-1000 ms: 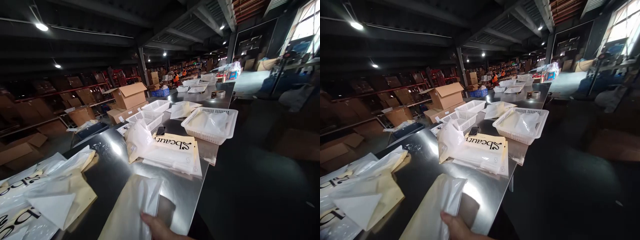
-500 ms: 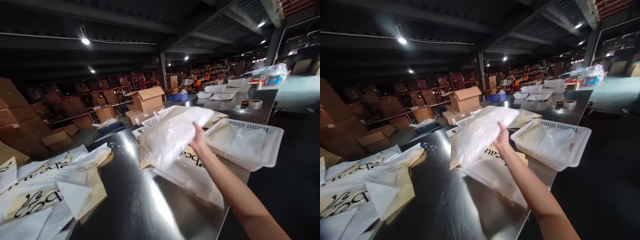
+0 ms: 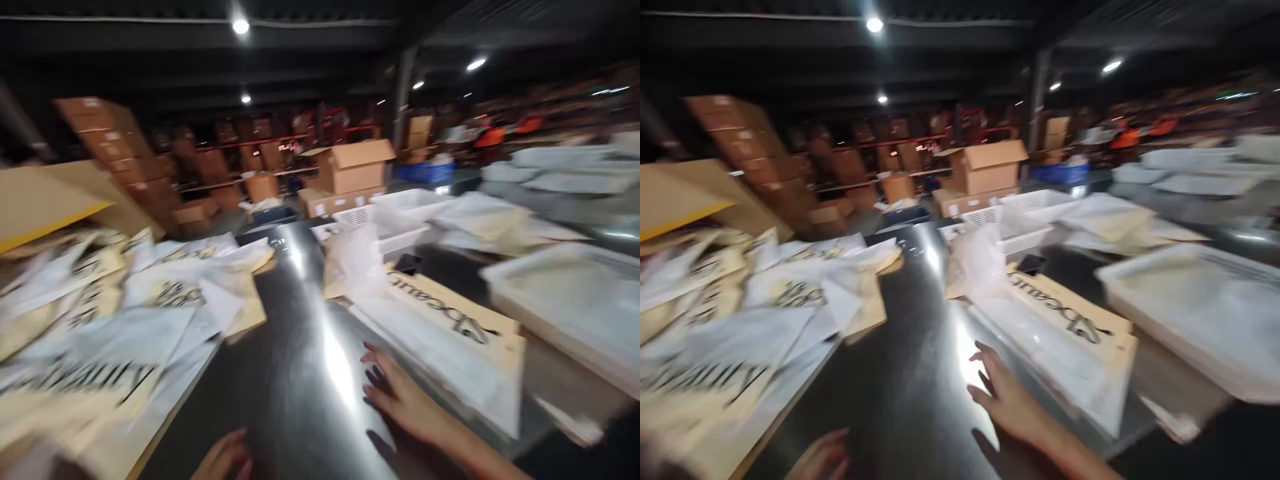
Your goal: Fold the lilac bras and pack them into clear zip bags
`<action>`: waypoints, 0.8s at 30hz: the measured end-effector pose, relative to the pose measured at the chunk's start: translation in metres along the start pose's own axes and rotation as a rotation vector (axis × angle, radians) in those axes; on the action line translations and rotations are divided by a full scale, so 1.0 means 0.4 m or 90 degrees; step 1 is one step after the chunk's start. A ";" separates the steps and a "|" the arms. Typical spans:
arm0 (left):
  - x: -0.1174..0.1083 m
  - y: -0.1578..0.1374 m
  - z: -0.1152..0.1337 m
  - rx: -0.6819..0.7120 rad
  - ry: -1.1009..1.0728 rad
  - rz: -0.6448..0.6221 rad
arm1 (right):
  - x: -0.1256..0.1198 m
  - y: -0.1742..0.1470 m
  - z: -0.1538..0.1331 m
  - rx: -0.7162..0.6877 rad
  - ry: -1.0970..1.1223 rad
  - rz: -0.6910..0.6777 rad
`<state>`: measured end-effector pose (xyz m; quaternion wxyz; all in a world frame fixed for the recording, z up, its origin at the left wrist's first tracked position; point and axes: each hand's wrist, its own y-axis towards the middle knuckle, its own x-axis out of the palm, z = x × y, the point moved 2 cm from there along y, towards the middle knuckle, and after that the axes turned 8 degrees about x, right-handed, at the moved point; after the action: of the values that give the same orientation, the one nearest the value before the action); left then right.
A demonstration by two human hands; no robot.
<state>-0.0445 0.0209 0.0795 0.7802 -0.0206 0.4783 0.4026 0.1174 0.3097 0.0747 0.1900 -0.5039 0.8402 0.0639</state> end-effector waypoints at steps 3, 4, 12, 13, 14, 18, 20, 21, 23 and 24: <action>-0.031 -0.005 -0.091 -0.282 -0.296 0.069 | 0.121 -0.047 0.096 -0.074 -0.388 -0.077; -0.035 0.015 -0.128 -0.362 -0.358 0.115 | 0.139 -0.043 0.121 -0.101 -0.465 -0.066; 0.013 0.313 -0.341 -0.579 -0.419 0.236 | 0.139 0.008 0.172 -0.164 -0.586 -0.006; 0.021 0.344 -0.348 -0.576 -0.393 0.239 | 0.136 0.007 0.170 -0.154 -0.584 -0.002; 0.026 0.372 -0.352 -0.569 -0.364 0.245 | 0.135 0.005 0.167 -0.144 -0.581 0.002; 0.012 0.440 -0.332 -0.491 -0.288 0.317 | 0.137 -0.002 0.152 -0.115 -0.573 0.019; -0.022 0.445 -0.304 -0.426 -0.291 0.370 | 0.138 -0.006 0.142 -0.106 -0.570 0.023; -0.048 0.441 -0.289 -0.392 -0.304 0.393 | 0.139 -0.008 0.135 -0.101 -0.568 0.025; -0.117 0.421 -0.261 -0.332 -0.346 0.430 | 0.140 -0.011 0.121 -0.094 -0.566 0.022; -0.160 0.406 -0.247 -0.306 -0.372 0.443 | 0.142 -0.012 0.115 -0.090 -0.564 0.021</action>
<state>-0.2358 0.0503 0.1320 0.6744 0.0742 0.1125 0.7259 0.1094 0.2745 0.0112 0.4955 -0.4265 0.6790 0.3339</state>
